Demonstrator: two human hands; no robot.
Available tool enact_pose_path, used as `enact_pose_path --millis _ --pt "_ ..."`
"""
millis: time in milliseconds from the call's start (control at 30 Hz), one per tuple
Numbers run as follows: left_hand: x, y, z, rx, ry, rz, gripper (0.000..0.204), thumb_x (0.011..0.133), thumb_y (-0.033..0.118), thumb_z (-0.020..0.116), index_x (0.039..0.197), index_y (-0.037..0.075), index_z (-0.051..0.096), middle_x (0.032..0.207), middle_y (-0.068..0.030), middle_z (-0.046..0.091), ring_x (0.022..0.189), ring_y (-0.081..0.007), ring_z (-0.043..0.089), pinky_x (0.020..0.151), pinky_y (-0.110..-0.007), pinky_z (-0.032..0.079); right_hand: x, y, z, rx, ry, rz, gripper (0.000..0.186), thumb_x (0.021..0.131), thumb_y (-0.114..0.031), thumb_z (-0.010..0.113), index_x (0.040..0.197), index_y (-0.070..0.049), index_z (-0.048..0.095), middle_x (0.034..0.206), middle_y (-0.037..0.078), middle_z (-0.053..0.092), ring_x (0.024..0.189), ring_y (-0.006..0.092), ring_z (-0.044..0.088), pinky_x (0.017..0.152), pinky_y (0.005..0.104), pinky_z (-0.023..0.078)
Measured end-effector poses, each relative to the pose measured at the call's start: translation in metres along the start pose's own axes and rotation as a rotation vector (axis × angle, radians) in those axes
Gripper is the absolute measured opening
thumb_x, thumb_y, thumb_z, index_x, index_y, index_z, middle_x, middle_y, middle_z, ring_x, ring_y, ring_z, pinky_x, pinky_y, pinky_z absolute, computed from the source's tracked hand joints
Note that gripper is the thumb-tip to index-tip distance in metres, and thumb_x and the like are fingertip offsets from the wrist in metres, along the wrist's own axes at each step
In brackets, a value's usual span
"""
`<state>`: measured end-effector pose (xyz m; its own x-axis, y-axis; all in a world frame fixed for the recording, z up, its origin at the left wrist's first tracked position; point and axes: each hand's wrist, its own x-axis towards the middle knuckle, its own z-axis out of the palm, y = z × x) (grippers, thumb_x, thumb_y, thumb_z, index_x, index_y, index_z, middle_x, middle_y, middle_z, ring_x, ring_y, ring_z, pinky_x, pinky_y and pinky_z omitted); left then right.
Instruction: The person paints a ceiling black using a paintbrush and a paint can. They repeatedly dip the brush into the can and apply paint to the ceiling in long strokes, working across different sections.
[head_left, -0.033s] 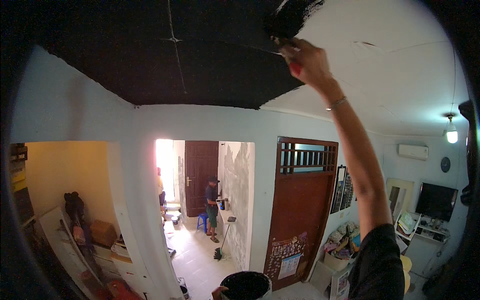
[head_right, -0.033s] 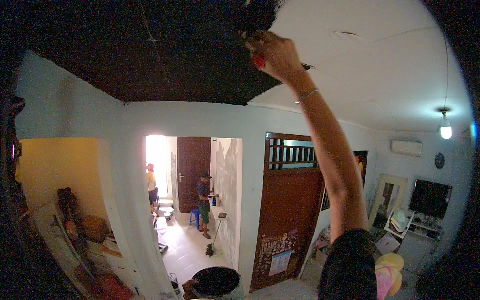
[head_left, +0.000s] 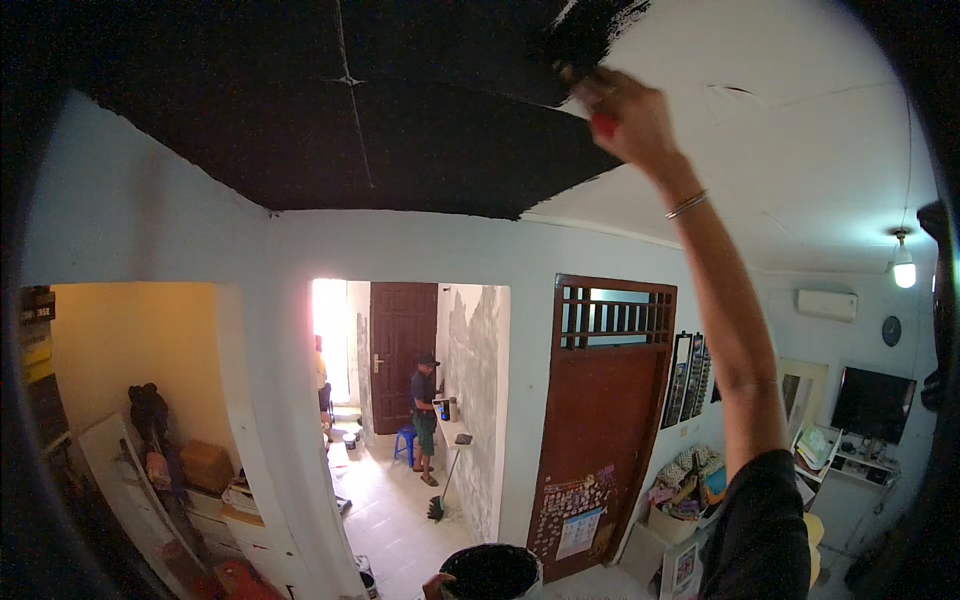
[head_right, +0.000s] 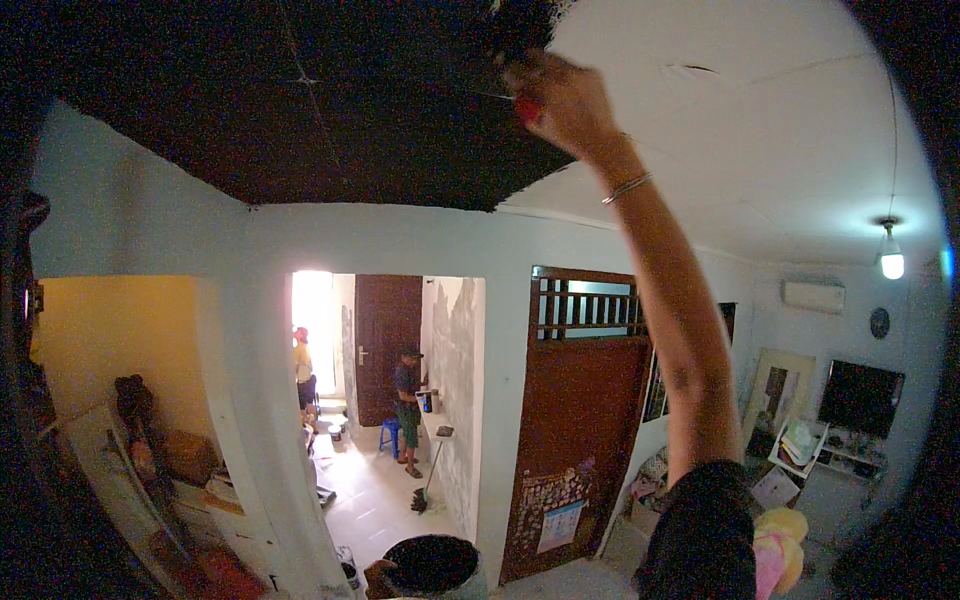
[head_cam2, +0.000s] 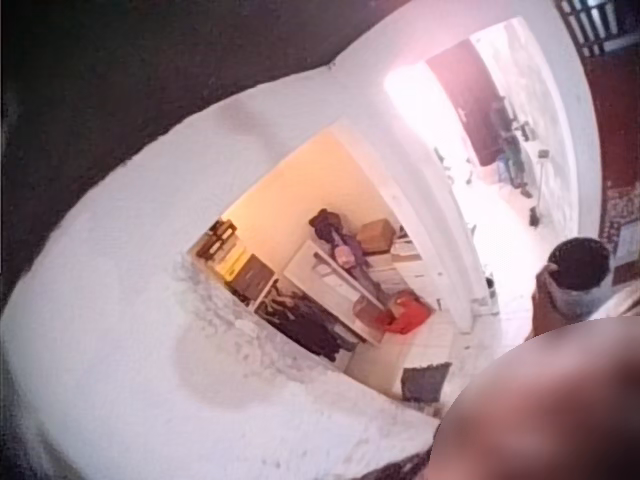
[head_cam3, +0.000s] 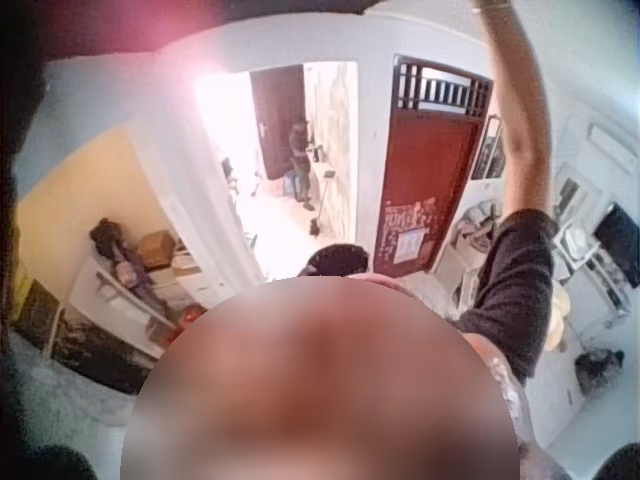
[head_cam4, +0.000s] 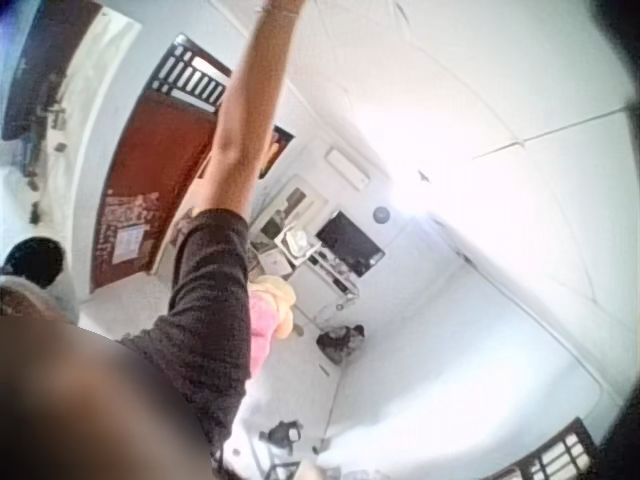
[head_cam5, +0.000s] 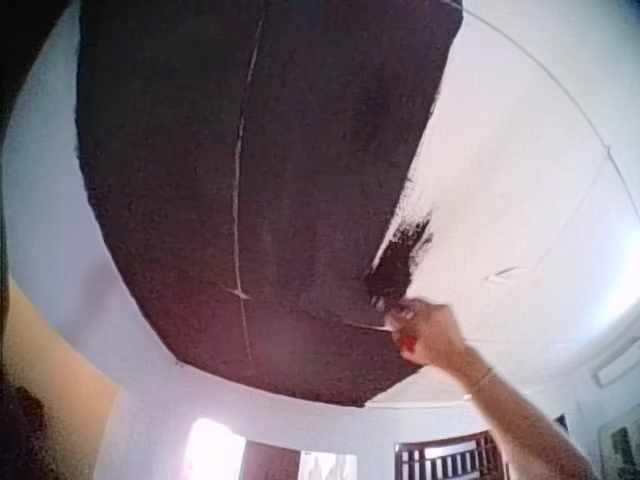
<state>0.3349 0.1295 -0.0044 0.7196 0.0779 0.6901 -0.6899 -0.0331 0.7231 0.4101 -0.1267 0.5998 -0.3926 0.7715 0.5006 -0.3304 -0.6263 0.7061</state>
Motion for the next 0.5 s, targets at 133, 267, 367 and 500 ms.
enact_pose_path --millis 133,267,367,500 --pt "0.002 0.000 -0.003 -0.013 -0.039 0.015 0.110 0.058 0.029 0.099 0.146 0.008 0.037 0.120 -0.0245 0.066 0.113 -0.0375 0.066 0.098 -0.048 0.052 0.039 0.049 -0.079 0.190 0.347 0.085 0.026 0.081 0.002 0.074 0.105 -0.009 0.074 0.103 0.006 0.075 0.086 0.0244 0.074 0.075 0.0311 0.059" --pt "0.004 -0.001 -0.008 -0.054 -0.090 0.089 0.109 0.058 0.029 0.099 0.146 0.007 0.037 0.121 -0.0248 0.066 0.113 -0.0382 0.066 0.098 -0.049 0.052 0.061 0.063 -0.097 0.141 0.854 0.128 0.013 0.082 0.010 0.074 0.088 0.000 0.069 0.088 0.012 0.073 0.072 0.0207 0.070 0.061 0.0311 0.055" --pt "-0.001 -0.003 0.002 0.031 -0.061 0.055 0.112 0.057 0.030 0.099 0.146 0.006 0.036 0.125 -0.0257 0.064 0.116 -0.0396 0.064 0.099 -0.049 0.051 0.052 0.056 -0.082 -0.095 0.857 0.001 0.011 0.084 0.007 0.073 0.090 -0.001 0.068 0.087 0.012 0.072 0.073 0.0215 0.070 0.061 0.0315 0.055" --pt "-0.018 -0.001 0.023 0.254 0.076 0.137 0.118 0.052 0.031 0.100 0.147 0.005 0.036 0.129 -0.0250 0.061 0.121 -0.0397 0.061 0.103 -0.049 0.049 0.019 0.021 -0.034 -0.170 0.392 0.038 0.036 0.074 -0.013 0.079 0.108 -0.024 0.076 0.111 0.004 0.071 0.089 0.0197 0.070 0.066 0.0286 0.058"
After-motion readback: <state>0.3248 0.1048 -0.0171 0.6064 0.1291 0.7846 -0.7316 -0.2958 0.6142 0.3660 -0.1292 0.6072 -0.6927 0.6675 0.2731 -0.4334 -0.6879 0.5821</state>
